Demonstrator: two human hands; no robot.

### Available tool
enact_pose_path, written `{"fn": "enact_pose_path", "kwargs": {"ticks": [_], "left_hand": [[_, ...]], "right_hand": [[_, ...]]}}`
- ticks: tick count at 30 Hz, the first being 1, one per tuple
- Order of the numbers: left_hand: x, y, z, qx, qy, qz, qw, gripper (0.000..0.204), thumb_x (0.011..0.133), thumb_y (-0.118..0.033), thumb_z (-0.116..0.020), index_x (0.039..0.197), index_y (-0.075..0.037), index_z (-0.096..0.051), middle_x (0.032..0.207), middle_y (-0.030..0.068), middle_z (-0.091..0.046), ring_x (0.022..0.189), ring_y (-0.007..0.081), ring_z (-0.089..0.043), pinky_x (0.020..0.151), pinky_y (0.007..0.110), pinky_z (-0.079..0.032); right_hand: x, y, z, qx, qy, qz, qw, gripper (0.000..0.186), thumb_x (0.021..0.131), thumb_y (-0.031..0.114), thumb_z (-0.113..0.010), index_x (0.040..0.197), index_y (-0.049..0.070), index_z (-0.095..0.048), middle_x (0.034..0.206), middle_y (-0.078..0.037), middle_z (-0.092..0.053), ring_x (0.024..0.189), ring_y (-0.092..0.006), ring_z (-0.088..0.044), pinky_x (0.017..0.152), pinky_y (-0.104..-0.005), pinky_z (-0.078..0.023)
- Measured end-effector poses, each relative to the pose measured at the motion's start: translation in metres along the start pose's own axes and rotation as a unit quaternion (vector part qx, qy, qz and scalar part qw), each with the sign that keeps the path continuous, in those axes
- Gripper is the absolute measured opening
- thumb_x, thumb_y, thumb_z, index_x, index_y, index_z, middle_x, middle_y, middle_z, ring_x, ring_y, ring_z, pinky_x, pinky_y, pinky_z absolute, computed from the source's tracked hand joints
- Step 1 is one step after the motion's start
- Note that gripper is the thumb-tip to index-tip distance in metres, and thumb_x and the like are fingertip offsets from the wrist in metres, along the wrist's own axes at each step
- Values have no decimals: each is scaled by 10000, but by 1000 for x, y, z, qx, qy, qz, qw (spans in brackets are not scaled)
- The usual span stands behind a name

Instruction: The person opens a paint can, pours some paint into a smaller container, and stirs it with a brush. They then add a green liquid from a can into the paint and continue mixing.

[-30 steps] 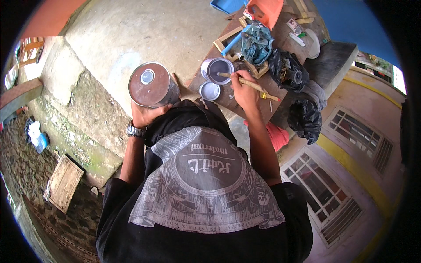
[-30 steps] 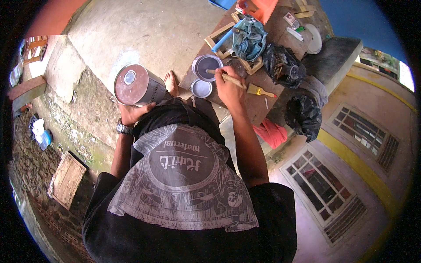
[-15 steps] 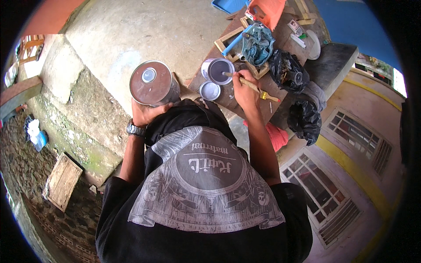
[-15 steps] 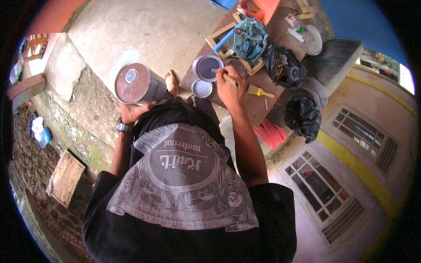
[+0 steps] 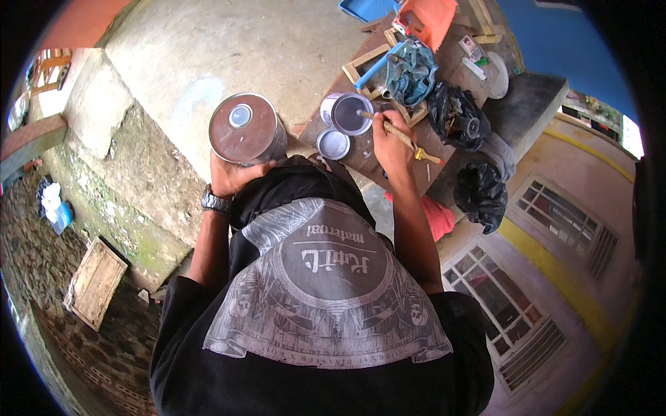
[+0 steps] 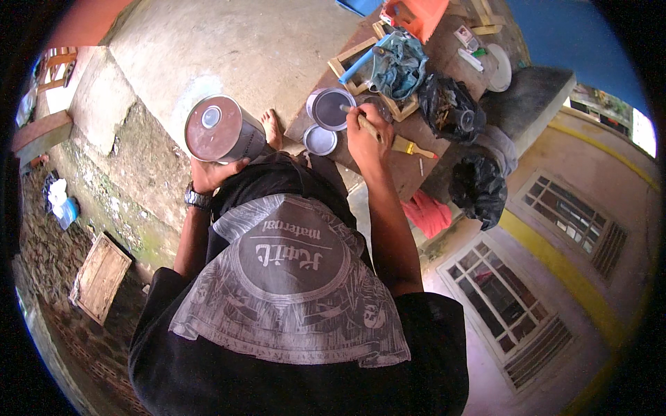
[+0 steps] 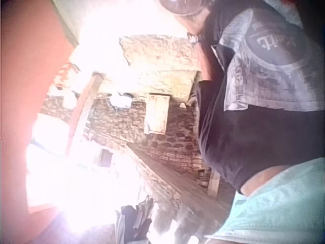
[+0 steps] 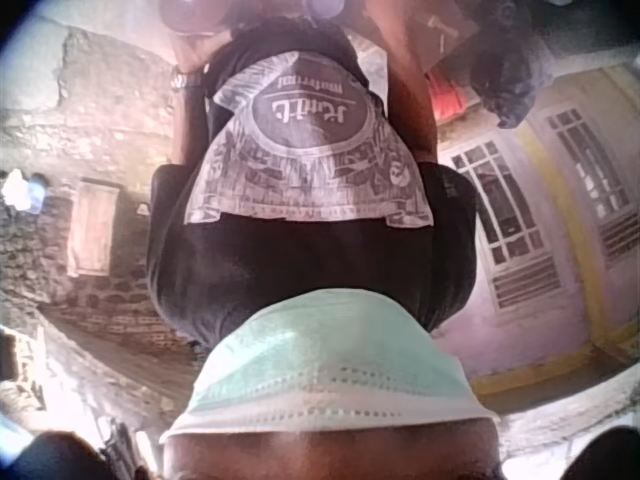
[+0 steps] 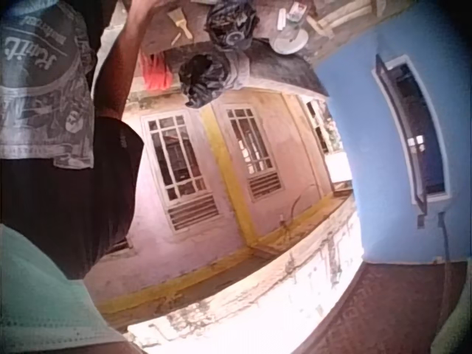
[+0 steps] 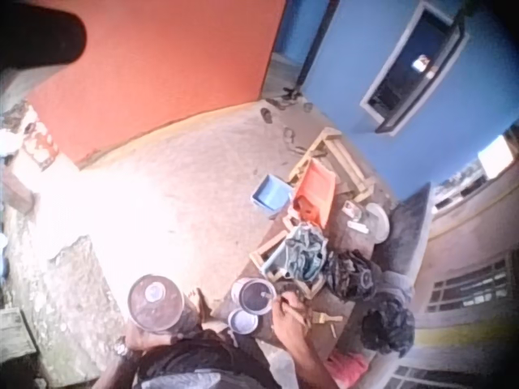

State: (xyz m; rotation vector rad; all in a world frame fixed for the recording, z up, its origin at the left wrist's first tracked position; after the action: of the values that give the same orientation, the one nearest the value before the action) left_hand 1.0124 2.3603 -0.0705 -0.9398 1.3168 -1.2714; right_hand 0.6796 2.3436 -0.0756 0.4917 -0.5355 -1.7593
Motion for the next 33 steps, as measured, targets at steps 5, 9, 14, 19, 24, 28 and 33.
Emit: {"fn": "enact_pose_path", "kwargs": {"ticks": [5, 9, 14, 19, 24, 28, 33], "left_hand": [[4, -2, -2, -17, 5, -2, 1000, 761, 593, -144, -899, 1230, 53, -533, 1152, 129, -654, 1060, 203, -624, 927, 360, -506], [5, -1, -2, -12, 12, -3, 1000, 757, 589, -152, -901, 1220, 54, -538, 1142, 126, -656, 1048, 200, -630, 918, 356, -511], [7, -5, -3, -16, 22, -7, 1000, 747, 584, -162, -904, 1205, 54, -549, 1128, 124, -662, 1035, 196, -636, 907, 356, -516], [7, -2, -3, -17, 22, -7, 1000, 735, 584, -167, -906, 1193, 54, -560, 1122, 123, -665, 1031, 195, -638, 905, 355, -517], [7, -2, -2, -36, 16, -4, 999, 725, 586, -168, -904, 1190, 51, -566, 1124, 124, -665, 1032, 194, -638, 912, 356, -514], [8, -5, -4, -45, 18, -3, 999, 724, 585, -166, -904, 1189, 48, -568, 1128, 126, -666, 1035, 198, -640, 916, 357, -513], [8, -1, -3, -32, 20, -10, 999, 751, 580, -155, -903, 1213, 43, -550, 1139, 124, -664, 1050, 200, -637, 928, 360, -506]], "right_hand": [[0, -5, -5, 92, 25, -61, 994, 195, 906, 219, -609, 869, 29, -618, 773, -177, -681, 723, -377, -664, 636, -429, -505], [1, 5, 1, -4, -6, 12, 1000, 207, 909, 227, -608, 882, 23, -628, 768, -186, -674, 713, -373, -664, 634, -430, -505], [-3, -1, -3, 56, -12, -42, 998, 222, 914, 244, -605, 872, 28, -635, 779, -189, -676, 713, -363, -671, 618, -440, -506], [-2, 2, -3, 17, 20, -38, 999, 205, 909, 241, -627, 873, 40, -633, 780, -175, -681, 706, -355, -676, 619, -427, -514], [-1, 4, 4, 41, -38, -2, 998, 228, 904, 267, -638, 872, 42, -627, 768, -163, -679, 702, -344, -676, 628, -428, -517], [-1, -8, -3, 31, -10, -26, 999, 240, 910, 288, -623, 883, 50, -631, 775, -161, -680, 700, -345, -672, 642, -423, -510], [-3, 2, 5, -6, -66, -29, 997, 250, 920, 294, -596, 871, 51, -631, 793, -162, -684, 759, -344, -672, 657, -420, -497]]}}
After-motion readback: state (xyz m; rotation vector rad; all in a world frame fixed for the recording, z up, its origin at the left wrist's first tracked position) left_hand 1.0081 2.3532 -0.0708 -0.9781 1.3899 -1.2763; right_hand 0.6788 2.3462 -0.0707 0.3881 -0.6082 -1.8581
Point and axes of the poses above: each hand's wrist, its own x-axis towards the middle knuckle, its own z-axis out of the back of the hand, y = z × x, the point moved 6 cm from there along x, towards the middle knuckle
